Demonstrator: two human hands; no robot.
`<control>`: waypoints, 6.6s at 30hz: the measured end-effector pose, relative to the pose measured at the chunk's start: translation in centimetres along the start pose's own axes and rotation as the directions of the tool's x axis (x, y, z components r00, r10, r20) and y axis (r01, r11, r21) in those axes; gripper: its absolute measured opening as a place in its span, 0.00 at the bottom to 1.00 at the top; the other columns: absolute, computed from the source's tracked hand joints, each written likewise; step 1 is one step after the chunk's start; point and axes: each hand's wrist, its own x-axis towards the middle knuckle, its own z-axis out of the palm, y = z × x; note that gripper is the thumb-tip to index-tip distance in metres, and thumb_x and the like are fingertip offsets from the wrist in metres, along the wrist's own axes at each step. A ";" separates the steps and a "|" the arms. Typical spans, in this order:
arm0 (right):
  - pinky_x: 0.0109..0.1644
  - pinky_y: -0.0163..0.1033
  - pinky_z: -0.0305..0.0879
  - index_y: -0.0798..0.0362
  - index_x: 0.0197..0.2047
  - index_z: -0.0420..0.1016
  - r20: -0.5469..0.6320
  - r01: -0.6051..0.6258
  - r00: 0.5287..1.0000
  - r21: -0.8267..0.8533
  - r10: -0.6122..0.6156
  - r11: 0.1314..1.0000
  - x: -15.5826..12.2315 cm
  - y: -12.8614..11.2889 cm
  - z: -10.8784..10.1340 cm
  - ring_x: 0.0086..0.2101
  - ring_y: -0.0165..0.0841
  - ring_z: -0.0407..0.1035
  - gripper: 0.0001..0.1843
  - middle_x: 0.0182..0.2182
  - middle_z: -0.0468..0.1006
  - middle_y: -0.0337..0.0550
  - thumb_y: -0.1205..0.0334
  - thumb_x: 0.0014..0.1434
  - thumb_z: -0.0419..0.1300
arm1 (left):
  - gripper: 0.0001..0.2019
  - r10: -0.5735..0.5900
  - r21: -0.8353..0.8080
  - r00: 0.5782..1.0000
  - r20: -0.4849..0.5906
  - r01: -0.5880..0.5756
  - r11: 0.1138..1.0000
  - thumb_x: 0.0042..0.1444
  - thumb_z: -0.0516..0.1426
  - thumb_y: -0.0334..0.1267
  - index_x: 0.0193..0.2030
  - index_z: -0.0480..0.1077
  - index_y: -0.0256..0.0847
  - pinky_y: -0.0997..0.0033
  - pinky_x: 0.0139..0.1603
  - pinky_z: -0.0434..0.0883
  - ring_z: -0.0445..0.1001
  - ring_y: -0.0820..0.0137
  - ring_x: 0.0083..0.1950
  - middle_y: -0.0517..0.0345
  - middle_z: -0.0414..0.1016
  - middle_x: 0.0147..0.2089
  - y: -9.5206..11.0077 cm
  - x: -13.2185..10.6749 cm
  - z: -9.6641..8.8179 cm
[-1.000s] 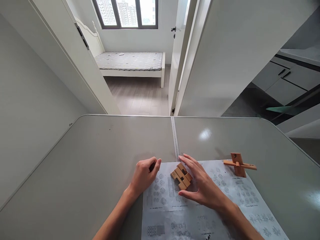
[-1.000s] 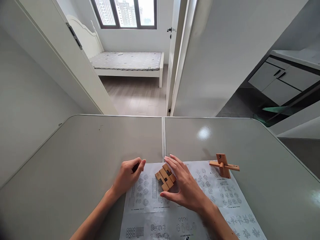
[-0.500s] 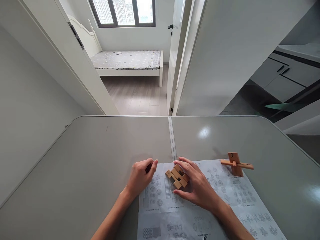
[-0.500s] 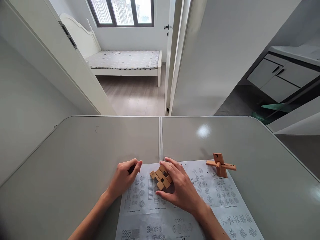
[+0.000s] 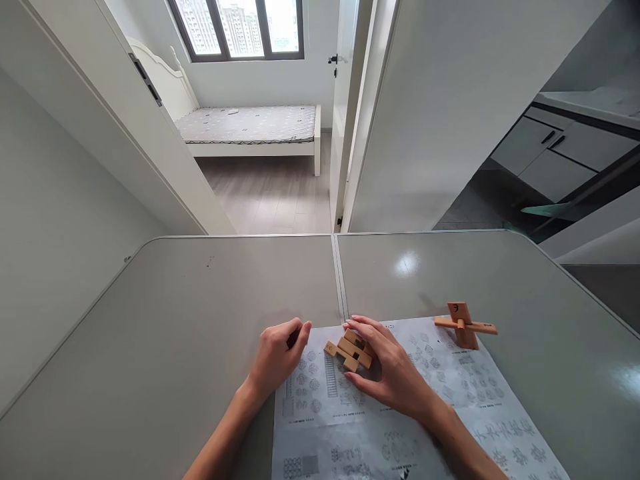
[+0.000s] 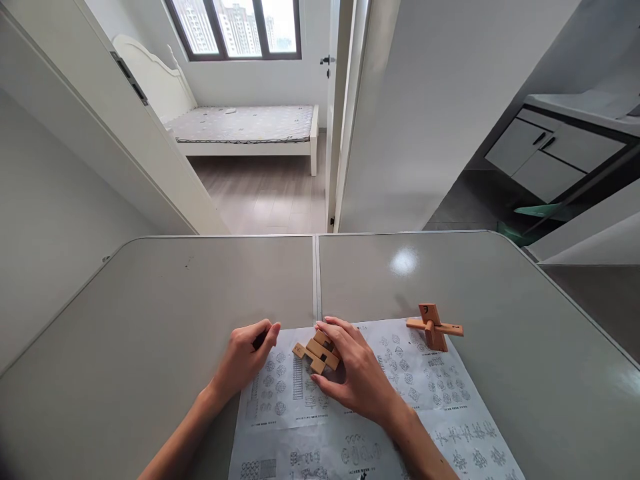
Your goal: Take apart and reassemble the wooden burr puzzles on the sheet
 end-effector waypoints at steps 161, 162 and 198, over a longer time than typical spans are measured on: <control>0.66 0.53 0.72 0.44 0.68 0.69 -0.087 0.056 0.995 0.083 -0.049 0.995 -0.1 0.1 0.1 0.65 0.47 0.66 0.37 0.63 0.74 0.51 0.68 0.57 0.69 | 0.23 0.105 0.167 0.994 0.013 -0.106 0.980 0.73 0.51 0.44 0.26 0.51 0.43 0.71 0.28 0.52 0.48 0.73 0.25 0.68 0.50 0.23 -0.4 -0.2 0.4; 0.66 0.53 0.73 0.44 0.68 0.69 -0.089 0.060 0.995 0.091 -0.052 0.994 -0.1 0.1 0.0 0.64 0.47 0.67 0.37 0.62 0.74 0.51 0.69 0.57 0.69 | 0.23 0.114 0.175 0.993 0.012 -0.114 0.978 0.74 0.51 0.44 0.26 0.51 0.43 0.71 0.28 0.52 0.48 0.73 0.25 0.68 0.51 0.23 -0.4 -0.2 0.4; 0.57 0.50 0.75 0.45 0.57 0.74 -0.254 -0.070 0.961 0.150 0.106 0.986 -0.2 0.5 -0.8 0.53 0.45 0.75 0.13 0.52 0.79 0.48 0.64 0.72 0.57 | 0.04 0.317 0.063 0.915 0.248 -0.341 0.938 0.65 0.62 0.35 0.43 0.70 0.45 0.61 0.51 0.72 0.74 0.62 0.46 0.55 0.77 0.44 2.5 -1.6 0.5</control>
